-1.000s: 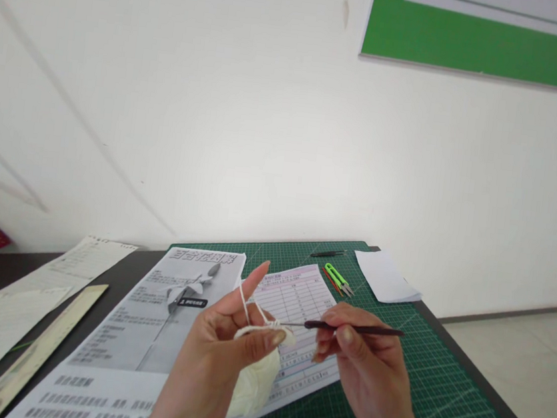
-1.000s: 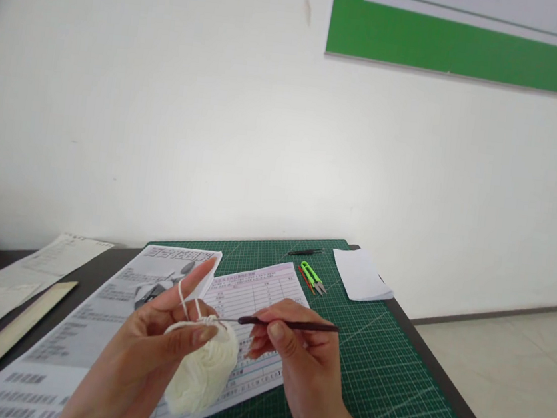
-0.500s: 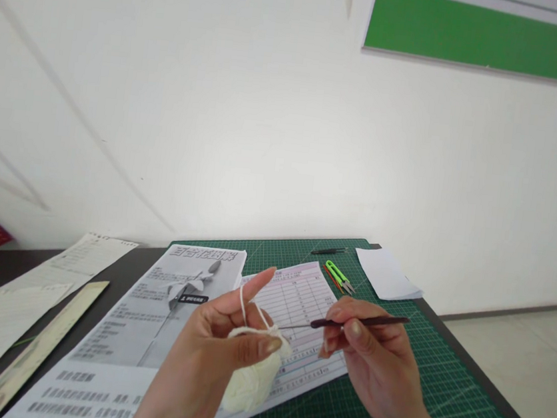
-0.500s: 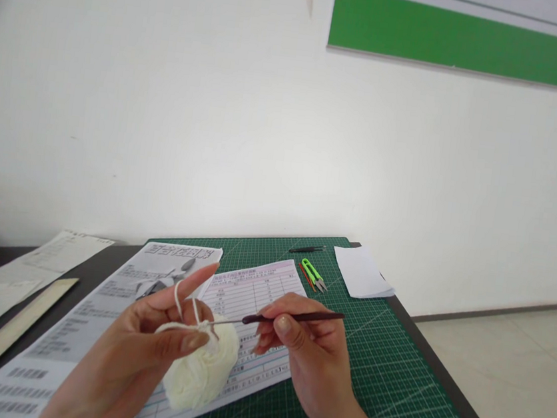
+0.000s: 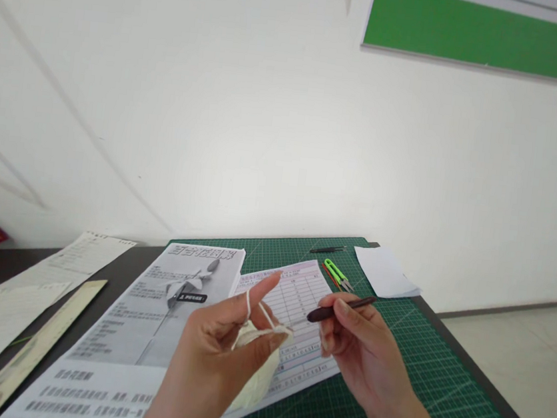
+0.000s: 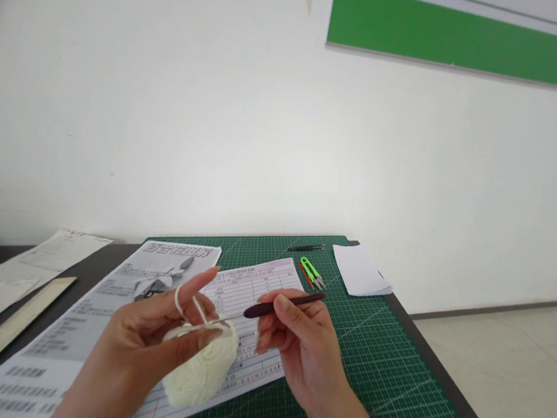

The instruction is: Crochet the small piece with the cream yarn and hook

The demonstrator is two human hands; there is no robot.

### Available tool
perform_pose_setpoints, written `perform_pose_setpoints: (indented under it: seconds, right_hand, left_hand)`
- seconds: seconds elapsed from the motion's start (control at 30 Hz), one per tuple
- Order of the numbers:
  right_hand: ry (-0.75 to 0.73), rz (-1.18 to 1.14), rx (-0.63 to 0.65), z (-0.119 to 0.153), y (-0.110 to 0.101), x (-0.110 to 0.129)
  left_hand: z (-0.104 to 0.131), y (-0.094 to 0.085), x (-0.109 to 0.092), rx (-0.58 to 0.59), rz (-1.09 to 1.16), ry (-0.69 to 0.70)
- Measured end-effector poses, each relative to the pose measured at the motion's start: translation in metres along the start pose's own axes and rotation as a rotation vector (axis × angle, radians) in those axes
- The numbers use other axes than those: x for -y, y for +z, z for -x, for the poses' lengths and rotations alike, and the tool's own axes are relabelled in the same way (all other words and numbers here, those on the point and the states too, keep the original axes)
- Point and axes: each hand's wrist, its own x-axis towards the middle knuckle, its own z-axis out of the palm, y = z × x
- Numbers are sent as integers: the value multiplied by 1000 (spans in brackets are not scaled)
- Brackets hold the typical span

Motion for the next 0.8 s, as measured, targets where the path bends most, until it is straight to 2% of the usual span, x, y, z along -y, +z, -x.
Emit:
perform_pose_setpoints:
  seconds: [0.07,0.17,0.4,0.5,0.6,0.7,0.77,0.8]
  right_hand:
    - [29,-32,-24,-1,2,-3]
    - [-19,-3,-37,0,5,-5]
    - [-218,191,-64,8,7,-8]
    - [-434,400,-42,13,6,-12]
    - [-750,797,79,19,3,-14]
    - [-1050,1152,284,20,-2,-13]
    - [-1196,1237,376,19,-4,-11]
    - [-1222,1213,386,18,-4,-11]
  left_hand:
    - [2,5,5,-36,-32,59]
    - [4,11,11,-69,-23,89]
    - [0,15,12,-104,98,37]
    - [-1,16,15,-142,111,12]
    - [-2,15,19,-145,188,-58]
    - [-3,11,22,-44,383,-194]
    - [-5,8,21,37,484,-269]
    - [-5,7,20,64,509,-294]
